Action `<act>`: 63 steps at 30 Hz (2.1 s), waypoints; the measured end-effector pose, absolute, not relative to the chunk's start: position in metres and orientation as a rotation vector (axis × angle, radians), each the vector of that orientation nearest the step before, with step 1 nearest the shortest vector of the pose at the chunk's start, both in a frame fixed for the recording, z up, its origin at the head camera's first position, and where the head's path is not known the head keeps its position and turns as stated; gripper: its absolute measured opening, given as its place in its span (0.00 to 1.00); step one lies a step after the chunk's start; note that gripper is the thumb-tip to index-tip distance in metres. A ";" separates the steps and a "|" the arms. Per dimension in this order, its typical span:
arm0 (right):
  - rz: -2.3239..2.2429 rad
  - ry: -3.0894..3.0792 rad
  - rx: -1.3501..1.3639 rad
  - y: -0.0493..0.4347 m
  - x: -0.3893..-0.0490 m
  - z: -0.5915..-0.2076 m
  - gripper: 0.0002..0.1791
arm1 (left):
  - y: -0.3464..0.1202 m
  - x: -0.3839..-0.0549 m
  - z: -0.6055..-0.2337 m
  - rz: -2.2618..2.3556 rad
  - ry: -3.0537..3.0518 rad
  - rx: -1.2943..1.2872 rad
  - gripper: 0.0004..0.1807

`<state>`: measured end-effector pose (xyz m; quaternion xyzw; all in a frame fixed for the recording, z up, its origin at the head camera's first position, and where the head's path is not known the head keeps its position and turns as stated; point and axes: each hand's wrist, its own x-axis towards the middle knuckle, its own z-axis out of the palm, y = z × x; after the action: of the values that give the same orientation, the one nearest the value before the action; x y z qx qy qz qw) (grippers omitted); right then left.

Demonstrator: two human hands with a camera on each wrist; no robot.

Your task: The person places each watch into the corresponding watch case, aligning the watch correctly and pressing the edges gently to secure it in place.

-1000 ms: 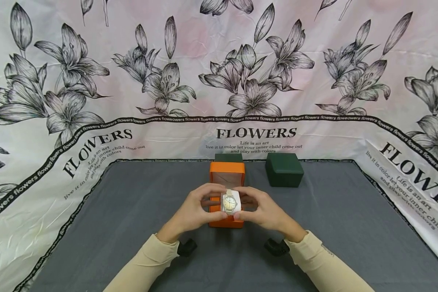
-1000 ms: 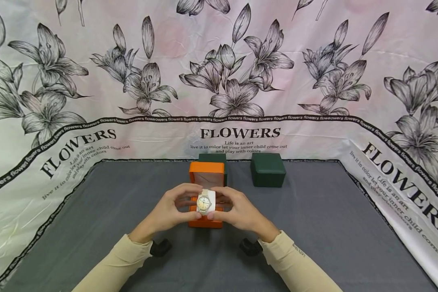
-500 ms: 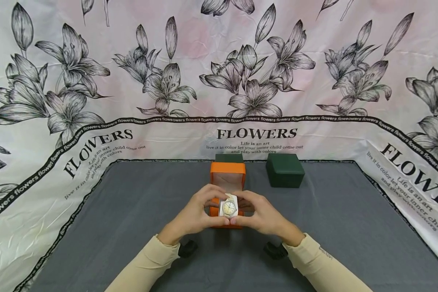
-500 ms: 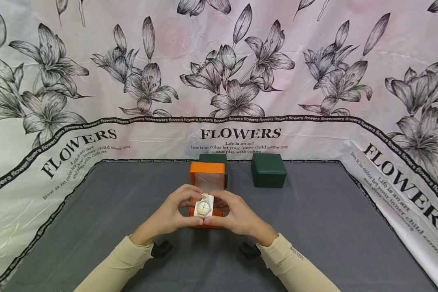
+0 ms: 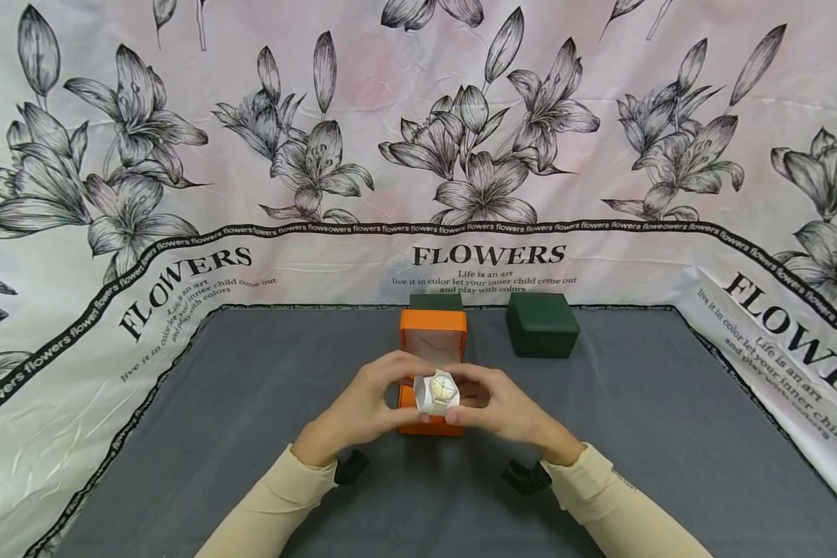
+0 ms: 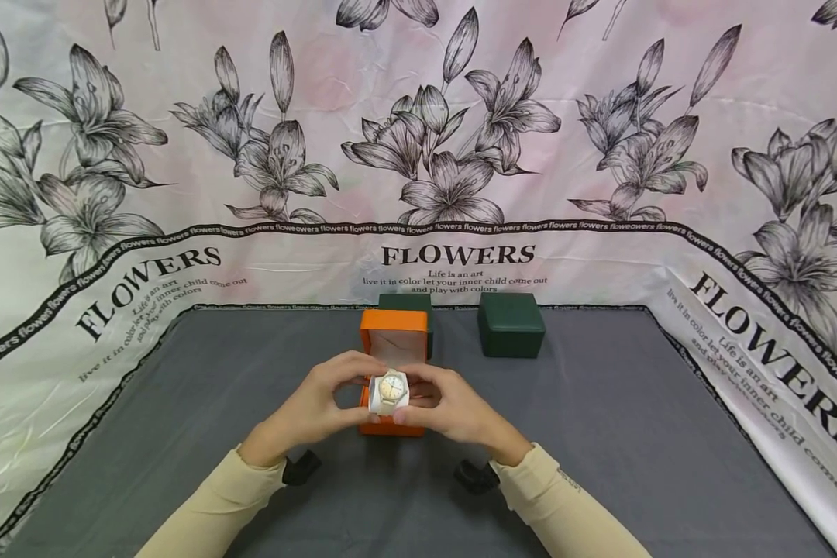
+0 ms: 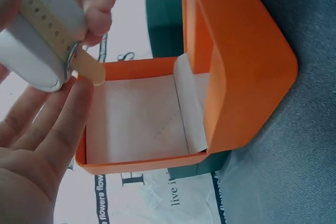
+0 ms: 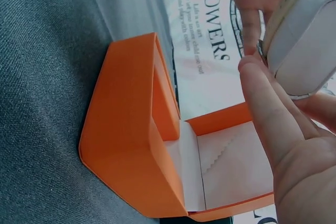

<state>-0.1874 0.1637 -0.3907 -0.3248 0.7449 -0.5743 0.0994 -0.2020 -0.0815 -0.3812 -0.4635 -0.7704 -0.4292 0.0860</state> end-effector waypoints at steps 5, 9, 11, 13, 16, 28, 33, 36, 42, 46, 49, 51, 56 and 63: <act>-1.679 2.223 -0.948 0.162 -0.185 -0.388 0.29 | -0.077 -0.201 -0.385 -1.198 -2.263 -1.389 0.29; -1.620 2.319 -0.954 0.162 -0.183 -0.386 0.29 | -0.075 -0.201 -0.387 -1.200 -2.260 -1.395 0.29; -1.588 2.390 -0.956 0.162 -0.183 -0.385 0.30 | -0.075 -0.202 -0.387 -1.244 -2.266 -1.387 0.29; -1.559 2.450 -0.958 0.163 -0.184 -0.386 0.30 | -0.076 -0.202 -0.386 -1.318 -2.289 -1.365 0.29; -1.517 2.514 -0.952 0.164 -0.185 -0.389 0.32 | -0.077 -0.201 -0.385 -1.394 -2.346 -1.328 0.28; -1.502 2.515 -1.001 0.164 -0.186 -0.394 0.36 | -0.073 -0.198 -0.386 -1.297 -2.245 -1.431 0.21; -1.539 2.514 -1.077 0.162 -0.185 -0.395 0.37 | -0.073 -0.199 -0.388 -1.202 -2.215 -1.425 0.20; -1.533 2.539 -1.111 0.160 -0.184 -0.395 0.38 | -0.074 -0.199 -0.389 -1.157 -2.231 -1.415 0.19; -1.516 2.598 -1.212 0.154 -0.176 -0.383 0.39 | -0.074 -0.200 -0.391 -1.171 -2.239 -1.405 0.20; -1.471 2.649 -1.260 0.154 -0.174 -0.380 0.40 | -0.074 -0.203 -0.393 -1.227 -2.239 -1.395 0.21; -1.389 2.719 -1.285 0.156 -0.177 -0.386 0.41 | -0.074 -0.204 -0.395 -1.250 -2.240 -1.397 0.20; -1.347 2.748 -1.317 0.158 -0.180 -0.391 0.42 | -0.074 -0.205 -0.396 -1.257 -2.240 -1.400 0.20; -1.284 2.803 -1.401 0.162 -0.184 -0.398 0.41 | -0.073 -0.209 -0.401 -1.229 -2.238 -1.404 0.20; -1.305 2.806 -1.394 0.162 -0.183 -0.398 0.41 | -0.071 -0.206 -0.401 -1.123 -2.243 -1.383 0.21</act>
<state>-0.1831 0.1620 -0.3982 -0.4074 0.8202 -0.3814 -0.1259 -0.2061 -0.0707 -0.4012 -0.4780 -0.7756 -0.3884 0.1380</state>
